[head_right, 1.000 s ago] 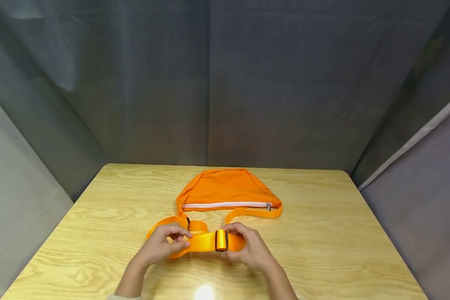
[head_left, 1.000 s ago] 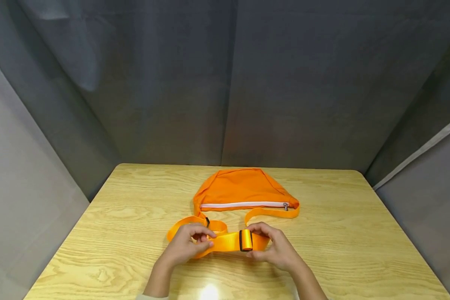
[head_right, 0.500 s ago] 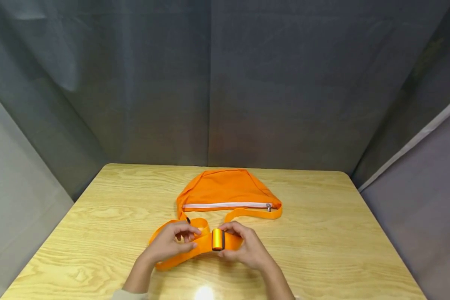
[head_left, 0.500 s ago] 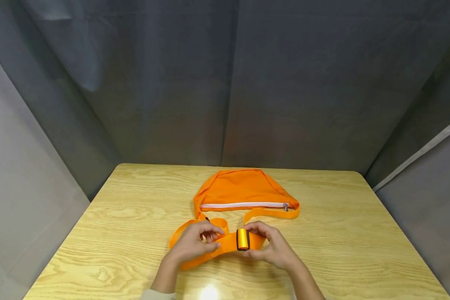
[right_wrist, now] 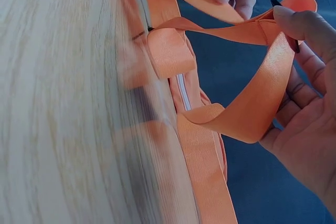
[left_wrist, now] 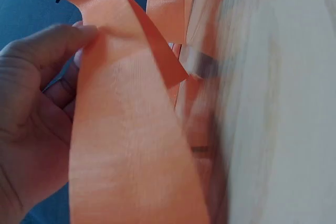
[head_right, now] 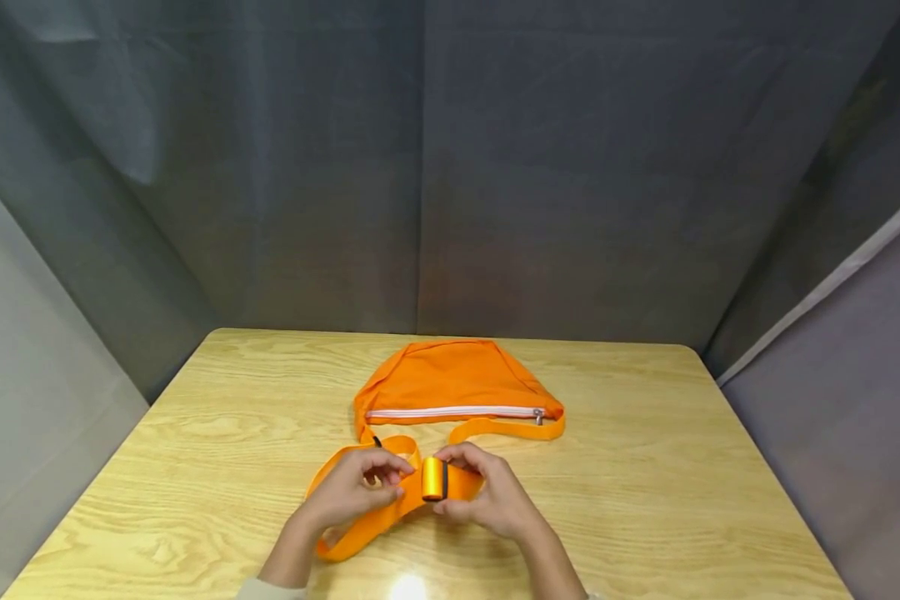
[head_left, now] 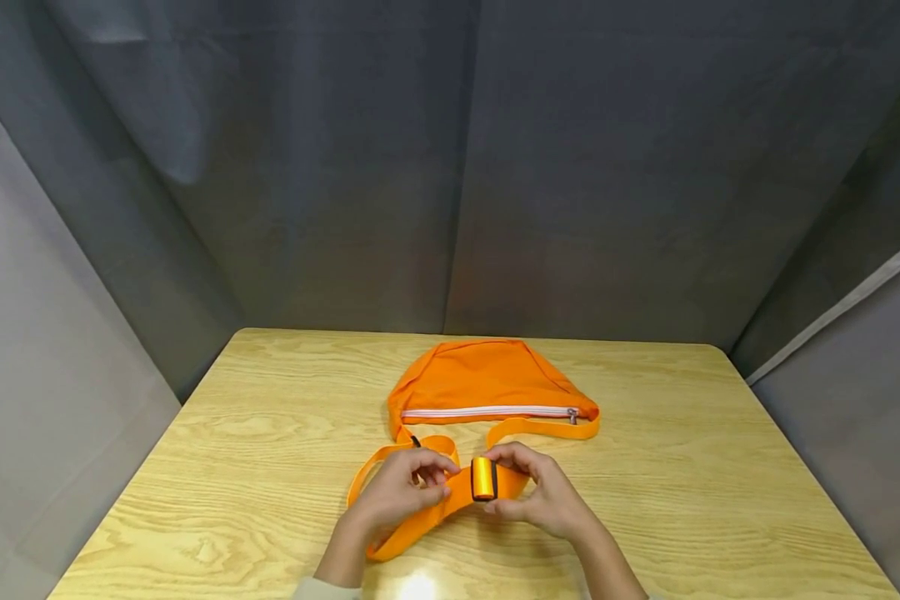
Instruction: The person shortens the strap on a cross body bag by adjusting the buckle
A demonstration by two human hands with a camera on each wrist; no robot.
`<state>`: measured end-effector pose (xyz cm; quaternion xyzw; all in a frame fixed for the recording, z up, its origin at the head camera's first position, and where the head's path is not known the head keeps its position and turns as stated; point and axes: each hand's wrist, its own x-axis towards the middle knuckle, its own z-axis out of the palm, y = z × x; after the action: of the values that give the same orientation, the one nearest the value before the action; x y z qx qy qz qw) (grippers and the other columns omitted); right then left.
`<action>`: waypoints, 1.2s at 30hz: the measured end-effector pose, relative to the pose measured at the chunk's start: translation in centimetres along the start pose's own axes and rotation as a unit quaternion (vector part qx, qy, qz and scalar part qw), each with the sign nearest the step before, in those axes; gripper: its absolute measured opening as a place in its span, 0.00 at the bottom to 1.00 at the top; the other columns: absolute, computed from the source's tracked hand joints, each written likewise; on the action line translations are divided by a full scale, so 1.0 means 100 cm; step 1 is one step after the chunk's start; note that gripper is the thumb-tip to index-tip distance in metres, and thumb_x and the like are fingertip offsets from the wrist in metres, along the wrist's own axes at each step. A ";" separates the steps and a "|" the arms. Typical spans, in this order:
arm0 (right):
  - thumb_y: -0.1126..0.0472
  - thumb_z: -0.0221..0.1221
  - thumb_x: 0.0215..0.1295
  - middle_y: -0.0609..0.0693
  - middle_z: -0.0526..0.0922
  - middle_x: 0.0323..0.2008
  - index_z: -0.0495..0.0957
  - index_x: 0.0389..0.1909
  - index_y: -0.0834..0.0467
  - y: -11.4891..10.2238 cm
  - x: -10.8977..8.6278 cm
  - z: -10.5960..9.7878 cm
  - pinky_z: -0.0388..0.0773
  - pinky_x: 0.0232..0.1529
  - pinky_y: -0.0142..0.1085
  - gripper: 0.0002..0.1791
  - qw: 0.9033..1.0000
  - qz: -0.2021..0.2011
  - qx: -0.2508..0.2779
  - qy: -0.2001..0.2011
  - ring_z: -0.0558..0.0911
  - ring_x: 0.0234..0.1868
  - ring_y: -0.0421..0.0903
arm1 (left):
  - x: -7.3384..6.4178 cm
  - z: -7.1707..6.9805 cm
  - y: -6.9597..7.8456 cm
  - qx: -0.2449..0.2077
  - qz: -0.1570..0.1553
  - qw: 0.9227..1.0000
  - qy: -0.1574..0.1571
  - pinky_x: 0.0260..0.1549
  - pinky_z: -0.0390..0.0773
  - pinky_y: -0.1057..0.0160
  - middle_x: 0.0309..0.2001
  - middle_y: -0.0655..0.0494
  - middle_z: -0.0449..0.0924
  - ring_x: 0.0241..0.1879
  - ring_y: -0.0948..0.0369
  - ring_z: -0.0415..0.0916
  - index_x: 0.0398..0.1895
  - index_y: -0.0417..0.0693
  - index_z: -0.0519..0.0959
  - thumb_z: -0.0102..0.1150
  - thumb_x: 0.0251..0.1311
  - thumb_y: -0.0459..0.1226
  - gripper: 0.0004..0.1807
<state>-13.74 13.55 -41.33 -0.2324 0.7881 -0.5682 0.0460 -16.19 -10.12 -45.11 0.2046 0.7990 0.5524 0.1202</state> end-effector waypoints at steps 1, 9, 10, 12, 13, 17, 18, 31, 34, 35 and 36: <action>0.72 0.71 0.43 0.50 0.80 0.42 0.75 0.45 0.61 0.000 -0.001 0.000 0.73 0.45 0.45 0.25 1.000 -0.001 -0.004 0.002 0.77 0.39 0.51 | 0.000 -0.001 -0.001 -0.004 0.004 1.000 0.000 0.29 0.72 0.64 0.30 0.58 0.78 0.31 0.59 0.73 0.37 0.54 0.82 0.64 0.53 0.32 0.10; 0.73 0.70 0.42 0.52 0.80 0.42 0.74 0.45 0.62 0.006 -0.005 -0.005 0.74 0.45 0.41 0.26 1.000 -0.007 -0.002 0.007 0.78 0.39 0.48 | -0.007 -0.015 -0.009 0.045 0.056 0.997 0.016 0.28 0.73 0.65 0.26 0.61 0.76 0.27 0.62 0.71 0.34 0.51 0.82 0.58 0.51 0.25 0.13; 0.73 0.70 0.43 0.52 0.80 0.42 0.74 0.46 0.62 0.007 -0.005 -0.005 0.74 0.45 0.41 0.26 1.000 -0.008 0.001 0.005 0.78 0.40 0.48 | -0.007 -0.016 -0.009 0.048 0.060 0.997 0.016 0.29 0.73 0.65 0.26 0.61 0.76 0.27 0.63 0.71 0.34 0.51 0.82 0.58 0.50 0.25 0.13; 0.72 0.70 0.43 0.52 0.80 0.43 0.74 0.46 0.62 0.007 -0.005 -0.005 0.74 0.45 0.43 0.26 1.000 -0.013 0.004 -0.001 0.78 0.40 0.48 | -0.006 -0.015 -0.010 0.042 0.065 0.997 0.009 0.31 0.73 0.64 0.28 0.59 0.77 0.29 0.62 0.72 0.36 0.49 0.82 0.58 0.50 0.25 0.13; 0.72 0.70 0.43 0.52 0.80 0.43 0.74 0.46 0.62 0.007 -0.005 -0.004 0.74 0.45 0.44 0.26 1.000 -0.015 0.006 -0.004 0.78 0.40 0.48 | -0.006 -0.014 -0.009 0.036 0.066 0.997 0.005 0.32 0.74 0.63 0.30 0.57 0.78 0.30 0.62 0.73 0.38 0.48 0.82 0.58 0.51 0.25 0.13; 0.72 0.70 0.44 0.53 0.80 0.43 0.74 0.46 0.63 0.005 -0.003 -0.002 0.74 0.44 0.49 0.25 1.000 -0.023 0.013 -0.010 0.78 0.39 0.49 | -0.001 -0.007 -0.005 0.022 0.065 0.998 -0.005 0.37 0.73 0.60 0.39 0.54 0.80 0.34 0.61 0.76 0.43 0.46 0.81 0.60 0.53 0.28 0.13; 0.71 0.70 0.44 0.53 0.80 0.43 0.74 0.46 0.63 0.005 -0.003 -0.002 0.73 0.44 0.49 0.25 1.000 -0.025 0.015 -0.011 0.77 0.39 0.49 | 0.000 -0.005 -0.004 0.019 0.060 0.998 -0.005 0.37 0.73 0.59 0.40 0.55 0.80 0.35 0.60 0.76 0.43 0.47 0.81 0.61 0.53 0.29 0.13; 0.73 0.70 0.43 0.54 0.80 0.41 0.74 0.46 0.63 0.004 -0.003 -0.003 0.74 0.43 0.48 0.26 0.999 -0.043 0.018 -0.001 0.77 0.38 0.49 | 0.002 0.006 -0.005 -0.036 -0.002 0.999 -0.005 0.28 0.74 0.66 0.31 0.52 0.76 0.30 0.58 0.71 0.38 0.49 0.81 0.60 0.53 0.25 0.12; 0.73 0.70 0.43 0.54 0.80 0.42 0.74 0.46 0.64 0.005 -0.005 -0.006 0.75 0.43 0.46 0.26 0.999 -0.046 0.014 0.006 0.78 0.38 0.49 | 0.000 -0.001 -0.009 0.017 0.022 1.000 -0.004 0.27 0.73 0.66 0.29 0.53 0.75 0.28 0.60 0.70 0.36 0.51 0.80 0.57 0.53 0.25 0.13; 0.73 0.70 0.43 0.55 0.80 0.42 0.74 0.46 0.64 0.006 -0.006 -0.008 0.75 0.43 0.44 0.26 0.999 -0.043 0.013 0.007 0.78 0.38 0.49 | -0.001 -0.004 -0.010 0.026 0.028 0.999 -0.004 0.27 0.73 0.66 0.29 0.54 0.75 0.28 0.61 0.70 0.36 0.52 0.80 0.56 0.53 0.25 0.13; 0.72 0.70 0.43 0.55 0.79 0.42 0.74 0.46 0.64 0.006 -0.007 -0.009 0.75 0.43 0.43 0.26 0.999 -0.039 0.011 0.007 0.78 0.38 0.48 | -0.002 -0.007 -0.011 0.039 0.036 0.999 -0.004 0.27 0.73 0.66 0.29 0.55 0.75 0.28 0.61 0.70 0.36 0.53 0.80 0.55 0.53 0.25 0.14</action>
<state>-13.64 14.73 -41.72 -0.2580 0.7724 -0.5801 0.0206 -16.51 -11.13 -45.90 0.2399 0.8114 0.5244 0.0951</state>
